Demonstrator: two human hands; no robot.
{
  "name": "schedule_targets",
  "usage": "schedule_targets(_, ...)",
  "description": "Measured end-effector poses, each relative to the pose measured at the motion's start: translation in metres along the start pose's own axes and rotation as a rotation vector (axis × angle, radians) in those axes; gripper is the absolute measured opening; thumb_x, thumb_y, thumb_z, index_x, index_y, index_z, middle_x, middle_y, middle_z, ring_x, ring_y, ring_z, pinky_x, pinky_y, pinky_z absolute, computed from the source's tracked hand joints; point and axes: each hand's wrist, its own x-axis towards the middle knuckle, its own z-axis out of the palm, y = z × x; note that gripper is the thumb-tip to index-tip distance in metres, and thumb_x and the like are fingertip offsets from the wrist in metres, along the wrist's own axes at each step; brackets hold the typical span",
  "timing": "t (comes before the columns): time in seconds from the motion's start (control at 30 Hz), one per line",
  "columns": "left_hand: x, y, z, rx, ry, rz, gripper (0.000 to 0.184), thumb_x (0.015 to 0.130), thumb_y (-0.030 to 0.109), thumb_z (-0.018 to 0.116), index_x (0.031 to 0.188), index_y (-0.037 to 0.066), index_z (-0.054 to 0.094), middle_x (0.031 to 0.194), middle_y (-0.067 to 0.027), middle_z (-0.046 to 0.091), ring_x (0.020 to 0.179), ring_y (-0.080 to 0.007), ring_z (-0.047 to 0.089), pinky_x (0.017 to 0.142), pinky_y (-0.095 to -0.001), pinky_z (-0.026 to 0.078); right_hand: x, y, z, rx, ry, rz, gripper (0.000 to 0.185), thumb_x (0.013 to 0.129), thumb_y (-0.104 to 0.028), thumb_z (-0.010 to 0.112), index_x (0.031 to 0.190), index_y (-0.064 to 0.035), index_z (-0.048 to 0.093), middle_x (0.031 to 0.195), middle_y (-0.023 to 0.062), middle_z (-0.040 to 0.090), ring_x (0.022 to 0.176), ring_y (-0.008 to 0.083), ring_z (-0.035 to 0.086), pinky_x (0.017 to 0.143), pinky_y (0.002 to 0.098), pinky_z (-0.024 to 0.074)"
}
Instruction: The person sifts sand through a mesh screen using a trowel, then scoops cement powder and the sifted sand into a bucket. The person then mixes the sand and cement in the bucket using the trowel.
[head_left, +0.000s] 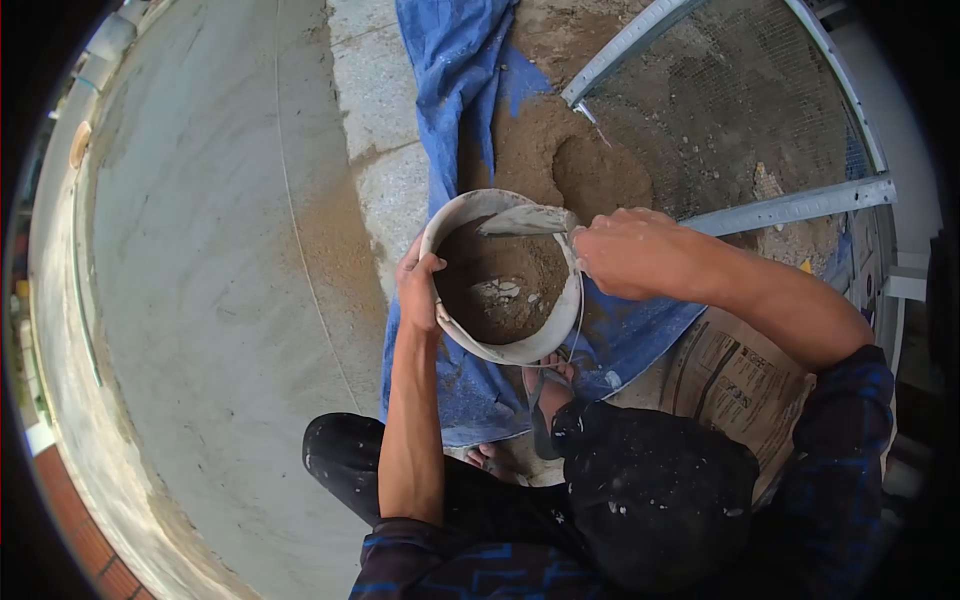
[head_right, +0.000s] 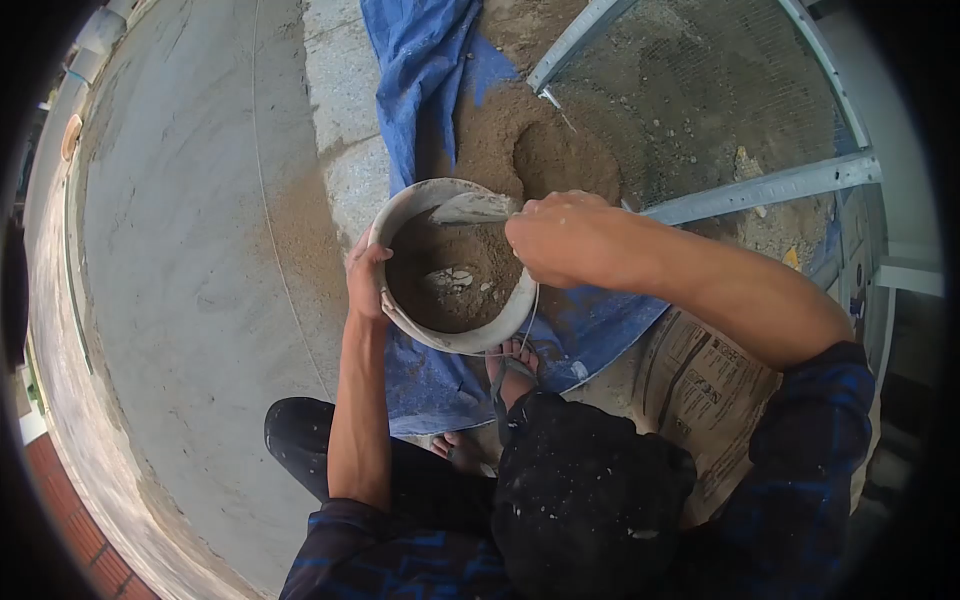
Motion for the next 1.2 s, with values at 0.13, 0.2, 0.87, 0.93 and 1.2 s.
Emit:
schedule_targets(0.13, 0.001, -0.006, -0.004, 0.070, 0.047, 0.052, 0.058, 0.075, 0.008, 0.045, 0.130, -0.005, 0.054, 0.121, -0.0124, 0.060, 0.113, -0.0221, 0.055, 0.102, -0.0309, 0.038, 0.047, -0.008, 0.066, -0.036, 0.007, -0.161, 0.019, 0.085, -0.013, 0.056, 0.094, 0.0011, 0.064, 0.086, 0.0190, 0.069, 0.080, 0.0343, 0.070, 0.068, 0.0439, 0.0556)
schedule_targets(0.2, -0.006, -0.001, -0.001, 0.034, 0.063, 0.013, 0.058, 0.073, 0.006, 0.046, 0.129, -0.005, 0.056, 0.120, -0.0109, 0.061, 0.112, -0.0208, 0.055, 0.101, -0.0296, 0.039, 0.031, -0.030, 0.085, -0.021, 0.180, -0.136, 0.016, 0.085, -0.011, 0.055, 0.089, 0.0010, 0.063, 0.083, 0.0161, 0.069, 0.077, 0.0330, 0.070, 0.064, 0.0410, 0.0559)
schedule_targets(0.87, -0.004, -0.011, -0.012, 0.129, 0.093, 0.043, 0.057, 0.074, 0.010, 0.047, 0.128, -0.004, 0.056, 0.117, -0.0098, 0.061, 0.109, -0.0194, 0.054, 0.098, -0.0292, 0.038, -0.014, -0.026, 0.020, -0.258, 0.095, -0.234, 0.017, 0.082, -0.012, 0.059, 0.090, 0.0021, 0.066, 0.081, 0.0164, 0.066, 0.074, 0.0278, 0.070, 0.061, 0.0380, 0.0560)
schedule_targets(0.93, -0.007, -0.005, -0.011, 0.123, 0.094, 0.020, 0.057, 0.074, 0.010, 0.047, 0.128, -0.005, 0.056, 0.117, -0.0099, 0.061, 0.109, -0.0196, 0.054, 0.098, -0.0290, 0.039, -0.011, -0.014, 0.007, -0.255, 0.080, -0.160, 0.018, 0.082, -0.012, 0.058, 0.089, 0.0021, 0.066, 0.080, 0.0176, 0.066, 0.074, 0.0279, 0.070, 0.062, 0.0376, 0.0559)
schedule_targets(1.2, -0.008, -0.014, 0.004, 0.211, 0.105, 0.098, 0.055, 0.070, 0.003, 0.049, 0.123, -0.002, 0.064, 0.114, -0.0070, 0.063, 0.107, -0.0171, 0.055, 0.096, -0.0265, 0.039, 0.057, 0.034, 0.040, 0.030, -0.457, 0.073, 0.032, 0.096, -0.023, 0.047, 0.102, 0.0068, 0.059, 0.085, 0.0275, 0.067, 0.080, 0.0372, 0.069, 0.066, 0.0456, 0.0538)
